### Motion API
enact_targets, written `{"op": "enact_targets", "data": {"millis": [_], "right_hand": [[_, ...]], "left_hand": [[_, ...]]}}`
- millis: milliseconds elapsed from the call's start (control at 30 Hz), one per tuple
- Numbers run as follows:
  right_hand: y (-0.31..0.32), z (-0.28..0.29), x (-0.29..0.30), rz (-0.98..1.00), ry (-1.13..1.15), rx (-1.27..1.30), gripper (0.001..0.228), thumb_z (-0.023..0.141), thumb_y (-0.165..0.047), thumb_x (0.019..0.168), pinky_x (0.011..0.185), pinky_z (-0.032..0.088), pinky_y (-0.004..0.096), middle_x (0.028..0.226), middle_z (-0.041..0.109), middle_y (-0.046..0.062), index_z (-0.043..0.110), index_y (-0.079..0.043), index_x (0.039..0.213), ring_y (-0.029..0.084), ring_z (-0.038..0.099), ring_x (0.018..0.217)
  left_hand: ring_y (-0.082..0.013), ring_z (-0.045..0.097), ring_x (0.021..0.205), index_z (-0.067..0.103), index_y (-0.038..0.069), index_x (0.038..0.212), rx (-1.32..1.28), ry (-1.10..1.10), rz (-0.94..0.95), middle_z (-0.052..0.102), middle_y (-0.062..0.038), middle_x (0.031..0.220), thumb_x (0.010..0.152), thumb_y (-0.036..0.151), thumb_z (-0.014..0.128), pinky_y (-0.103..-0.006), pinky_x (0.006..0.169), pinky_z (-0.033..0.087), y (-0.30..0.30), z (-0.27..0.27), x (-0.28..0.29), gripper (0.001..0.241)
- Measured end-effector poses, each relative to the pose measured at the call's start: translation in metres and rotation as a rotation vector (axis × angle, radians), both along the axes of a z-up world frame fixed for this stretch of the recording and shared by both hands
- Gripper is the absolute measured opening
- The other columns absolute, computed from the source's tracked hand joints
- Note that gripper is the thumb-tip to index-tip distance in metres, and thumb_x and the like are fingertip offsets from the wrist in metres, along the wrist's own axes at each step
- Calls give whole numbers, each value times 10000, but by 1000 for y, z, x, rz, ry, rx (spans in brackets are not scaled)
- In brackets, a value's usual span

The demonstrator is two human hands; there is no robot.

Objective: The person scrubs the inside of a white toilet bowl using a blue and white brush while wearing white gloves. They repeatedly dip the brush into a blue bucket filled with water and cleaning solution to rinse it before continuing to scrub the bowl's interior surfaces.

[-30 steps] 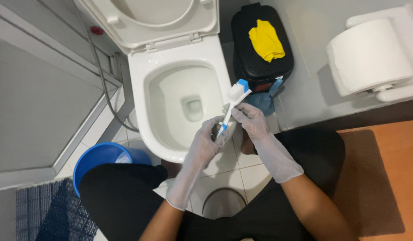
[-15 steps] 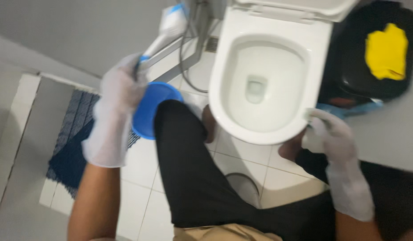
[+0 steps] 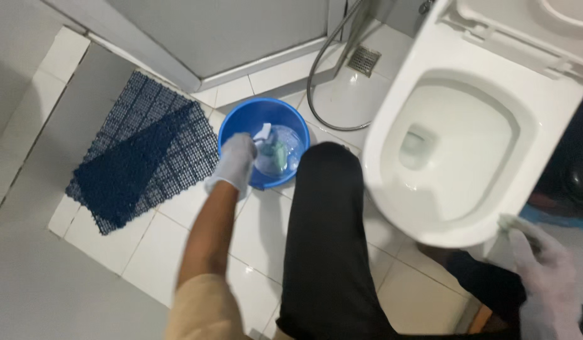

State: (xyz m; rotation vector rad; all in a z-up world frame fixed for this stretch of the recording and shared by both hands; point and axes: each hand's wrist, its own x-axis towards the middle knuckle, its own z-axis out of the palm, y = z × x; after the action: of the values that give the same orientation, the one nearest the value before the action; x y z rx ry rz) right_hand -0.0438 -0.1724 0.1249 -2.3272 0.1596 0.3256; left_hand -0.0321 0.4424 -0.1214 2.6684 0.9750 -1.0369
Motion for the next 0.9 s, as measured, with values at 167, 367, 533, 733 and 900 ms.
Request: {"op": "enact_targets", "data": {"millis": [167, 367, 533, 733, 900], "right_hand": [[19, 15, -10, 26, 67, -47, 457, 490, -134, 1189, 1219, 401, 381, 1523, 640, 286, 610, 118, 1550, 336, 588, 1415], [22, -13, -15, -50, 16, -69, 356, 547, -56, 1239, 1107, 456, 389, 1323, 715, 319, 689, 62, 1543, 341, 667, 1270], [44, 4, -19, 8, -89, -16, 339, 624, -141, 1243, 1116, 460, 319, 1317, 723, 206, 711, 70, 1493, 243, 637, 1197], [46, 11, -27, 42, -132, 14, 321, 576, -96, 1277, 1201, 461, 368, 1395, 703, 259, 679, 118, 1492, 304, 643, 1313], [17, -8, -29, 36, -142, -38, 394, 627, -177, 1258, 1163, 469, 402, 1402, 710, 251, 683, 120, 1511, 308, 633, 1322]], "left_hand": [[-304, 679, 1358, 741, 157, 1402, -99, -44, 196, 713, -81, 1442, 1084, 159, 522, -458, 1059, 572, 10, -78, 18, 385], [-234, 679, 1359, 764, 160, 1389, -150, 57, 76, 727, -48, 1443, 1053, 315, 611, -406, 1111, 568, -37, -129, 46, 401], [-210, 174, 1656, 335, 237, 1679, -269, 249, -319, 257, 49, 1773, 1026, 411, 341, -449, 1324, 171, -59, -89, 30, 676], [-294, 637, 1430, 718, 225, 1447, -160, 358, -219, 685, 11, 1523, 801, 377, 957, -511, 1095, 553, -6, 25, 22, 704], [-268, 484, 1574, 594, 243, 1591, -68, 372, -157, 551, 59, 1667, 958, 404, 833, -454, 1208, 451, 7, 40, 26, 696]]}}
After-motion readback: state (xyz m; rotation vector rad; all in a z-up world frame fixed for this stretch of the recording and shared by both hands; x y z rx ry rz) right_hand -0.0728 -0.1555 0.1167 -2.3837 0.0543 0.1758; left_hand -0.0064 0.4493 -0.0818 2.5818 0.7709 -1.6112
